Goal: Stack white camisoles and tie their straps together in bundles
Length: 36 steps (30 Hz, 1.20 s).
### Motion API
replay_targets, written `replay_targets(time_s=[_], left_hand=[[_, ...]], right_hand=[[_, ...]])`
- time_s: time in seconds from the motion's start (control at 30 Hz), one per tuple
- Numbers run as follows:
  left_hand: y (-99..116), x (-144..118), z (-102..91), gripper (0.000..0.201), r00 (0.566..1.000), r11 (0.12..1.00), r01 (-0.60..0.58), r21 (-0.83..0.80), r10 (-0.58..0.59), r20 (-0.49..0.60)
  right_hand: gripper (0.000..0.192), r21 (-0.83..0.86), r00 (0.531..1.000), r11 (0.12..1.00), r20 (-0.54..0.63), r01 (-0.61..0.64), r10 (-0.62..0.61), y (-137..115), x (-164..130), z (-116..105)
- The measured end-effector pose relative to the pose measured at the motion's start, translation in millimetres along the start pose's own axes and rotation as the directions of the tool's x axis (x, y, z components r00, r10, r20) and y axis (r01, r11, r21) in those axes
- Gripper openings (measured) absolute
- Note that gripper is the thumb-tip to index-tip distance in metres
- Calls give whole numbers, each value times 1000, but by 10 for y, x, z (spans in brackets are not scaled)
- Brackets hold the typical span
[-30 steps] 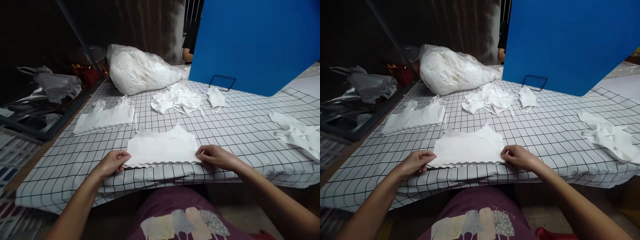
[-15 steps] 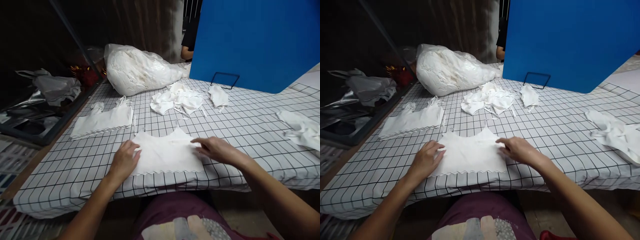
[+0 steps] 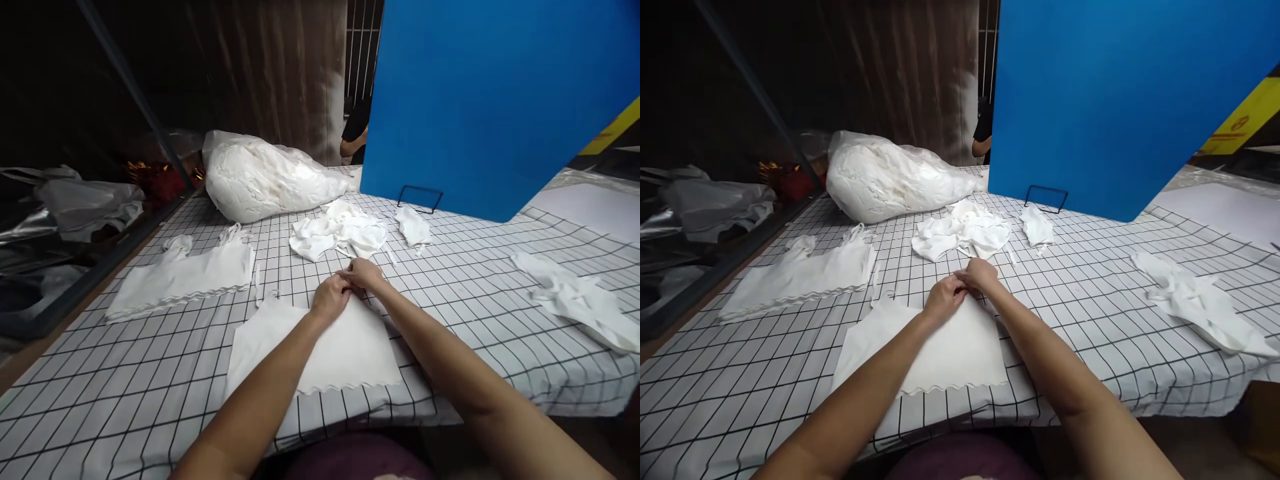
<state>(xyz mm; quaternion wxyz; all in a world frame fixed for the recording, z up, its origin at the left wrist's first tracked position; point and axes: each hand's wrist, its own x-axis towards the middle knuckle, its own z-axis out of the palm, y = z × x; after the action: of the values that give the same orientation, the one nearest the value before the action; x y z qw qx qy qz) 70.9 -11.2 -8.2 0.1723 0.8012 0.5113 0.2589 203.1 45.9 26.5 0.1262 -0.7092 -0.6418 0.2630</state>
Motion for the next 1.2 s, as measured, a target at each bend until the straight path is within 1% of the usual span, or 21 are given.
replay_targets(time_s=[0.1,0.17,0.27,0.33,0.37,0.4,0.47,0.53,0.57,0.6,0.63,0.67,0.73,0.8,0.87,0.93,1.0,1.03,1.13,1.17,1.2], left_hand=[[-48,-5,25,19,1000,999,-26,-21,26,13],[-62,16,27,20,1000,999,-23,-35,23,18],[-69,39,20,20,1000,998,4,-61,-2,29],[-67,40,8,20,999,996,34,-80,-31,40],[-63,38,0,20,998,995,51,-88,-47,47],[-58,36,-10,19,997,993,66,-95,-61,55],[-43,32,-31,18,994,990,90,-106,-82,70],[-19,32,-53,17,992,987,105,-121,-95,84],[-6,33,-65,16,991,985,113,-133,-101,91],[8,35,-79,15,989,981,123,-148,-109,97],[21,35,-96,14,987,976,135,-169,-118,106],[31,34,-115,14,985,969,149,-195,-128,116],[43,27,-164,18,978,947,185,-262,-150,145],[44,15,-222,22,965,910,232,-343,-171,198],[44,5,-288,24,946,856,285,-430,-178,272],[53,4,-356,30,928,804,320,-502,-160,336],[74,10,-422,35,913,728,353,-588,-131,386],[84,14,-451,34,902,661,384,-644,-119,415],[93,30,-511,28,860,386,497,-777,-105,499],[84,35,-520,27,850,316,522,-792,-112,515],[69,41,-523,27,845,283,532,-798,-124,519]], right_hand=[[23,156,998,987,33,40,-45,-66,9,90],[19,287,993,955,62,78,-100,-79,-18,40],[21,445,980,885,73,133,-184,-37,-183,-201],[26,547,954,812,72,206,-290,28,-411,-428],[28,613,919,745,75,265,-388,69,-557,-541],[28,660,865,677,81,325,-495,114,-717,-645],[25,673,737,615,153,411,-659,207,-1045,-799],[24,593,636,652,282,473,-718,299,-1325,-854],[24,539,607,678,341,500,-718,345,-1427,-842],[23,487,595,699,378,524,-710,389,-1498,-806],[23,446,598,710,388,544,-702,432,-1538,-753],[21,420,612,713,370,561,-699,473,-1547,-686],[19,406,663,701,258,586,-703,537,-1483,-534],[18,411,712,678,93,610,-696,566,-1340,-389],[20,402,729,647,-78,647,-680,554,-1153,-274],[21,388,715,614,-212,687,-667,506,-949,-200],[21,396,695,577,-301,714,-653,440,-752,-170],[20,397,686,563,-334,725,-647,404,-661,-170],[19,328,635,544,-406,773,-657,312,-426,-201],[19,290,611,539,-419,791,-672,290,-363,-211],[19,255,587,531,-428,808,-687,274,-309,-216]])
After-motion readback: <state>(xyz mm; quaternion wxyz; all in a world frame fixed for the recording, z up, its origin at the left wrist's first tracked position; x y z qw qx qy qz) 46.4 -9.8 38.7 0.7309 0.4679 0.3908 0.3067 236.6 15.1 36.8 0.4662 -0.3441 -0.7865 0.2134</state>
